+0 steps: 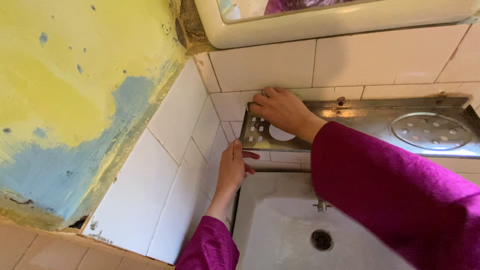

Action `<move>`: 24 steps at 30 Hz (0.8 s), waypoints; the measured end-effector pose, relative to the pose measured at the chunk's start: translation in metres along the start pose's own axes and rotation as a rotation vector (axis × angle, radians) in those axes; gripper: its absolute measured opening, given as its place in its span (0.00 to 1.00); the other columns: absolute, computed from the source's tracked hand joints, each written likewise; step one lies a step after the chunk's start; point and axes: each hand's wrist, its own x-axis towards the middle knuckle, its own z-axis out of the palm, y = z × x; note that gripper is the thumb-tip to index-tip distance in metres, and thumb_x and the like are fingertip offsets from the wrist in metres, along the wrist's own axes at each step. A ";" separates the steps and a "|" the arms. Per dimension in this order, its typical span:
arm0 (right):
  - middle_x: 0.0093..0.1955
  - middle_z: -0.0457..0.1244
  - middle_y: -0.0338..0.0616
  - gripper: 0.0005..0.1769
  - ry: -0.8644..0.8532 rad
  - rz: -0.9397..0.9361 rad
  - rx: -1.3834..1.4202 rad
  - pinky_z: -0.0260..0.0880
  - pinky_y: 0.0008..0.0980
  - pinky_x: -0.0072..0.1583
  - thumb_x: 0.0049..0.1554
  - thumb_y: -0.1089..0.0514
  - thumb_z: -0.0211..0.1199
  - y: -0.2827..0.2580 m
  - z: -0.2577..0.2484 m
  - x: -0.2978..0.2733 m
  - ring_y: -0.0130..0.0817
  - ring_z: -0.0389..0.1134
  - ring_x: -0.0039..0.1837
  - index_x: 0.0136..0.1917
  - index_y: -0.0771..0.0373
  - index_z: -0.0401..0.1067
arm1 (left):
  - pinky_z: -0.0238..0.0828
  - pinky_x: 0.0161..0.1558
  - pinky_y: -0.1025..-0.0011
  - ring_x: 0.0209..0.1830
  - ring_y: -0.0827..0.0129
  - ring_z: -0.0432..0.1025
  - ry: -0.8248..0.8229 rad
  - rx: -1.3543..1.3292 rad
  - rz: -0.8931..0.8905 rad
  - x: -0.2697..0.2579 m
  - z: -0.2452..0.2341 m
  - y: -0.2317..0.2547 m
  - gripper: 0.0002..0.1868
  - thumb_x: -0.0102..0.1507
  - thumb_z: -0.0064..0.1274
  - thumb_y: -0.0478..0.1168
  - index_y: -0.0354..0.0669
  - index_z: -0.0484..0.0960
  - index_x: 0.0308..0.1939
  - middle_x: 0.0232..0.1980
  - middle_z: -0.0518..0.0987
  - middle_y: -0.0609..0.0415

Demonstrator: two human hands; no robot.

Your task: The person wets a green cloth under a running tap, then wipes a metal shelf above the sink repeatedly. The person rinses the cloth under the tap and continues wiping the shelf surface.

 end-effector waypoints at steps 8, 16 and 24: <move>0.71 0.60 0.35 0.26 -0.550 0.565 0.224 0.70 0.44 0.64 0.54 0.57 0.62 0.067 -0.059 -0.137 0.40 0.63 0.70 0.66 0.48 0.70 | 0.64 0.22 0.72 0.16 0.69 0.70 0.001 0.079 -0.005 -0.007 -0.004 0.013 0.28 0.73 0.24 0.52 0.39 0.76 0.56 0.37 0.87 0.50; 0.61 0.67 0.39 0.16 -0.290 0.476 0.425 0.65 0.47 0.69 0.56 0.45 0.63 0.059 -0.084 -0.162 0.43 0.66 0.67 0.56 0.49 0.76 | 0.69 0.26 0.72 0.18 0.72 0.71 -0.018 0.186 0.014 -0.013 -0.002 0.026 0.26 0.73 0.21 0.50 0.42 0.76 0.55 0.35 0.87 0.51; 0.58 0.65 0.40 0.16 -0.438 0.390 0.756 0.69 0.43 0.64 0.60 0.45 0.61 0.022 -0.080 -0.134 0.40 0.67 0.61 0.59 0.48 0.77 | 0.73 0.30 0.68 0.17 0.68 0.73 0.056 0.356 0.057 -0.011 -0.001 0.025 0.25 0.72 0.23 0.47 0.38 0.77 0.43 0.36 0.87 0.54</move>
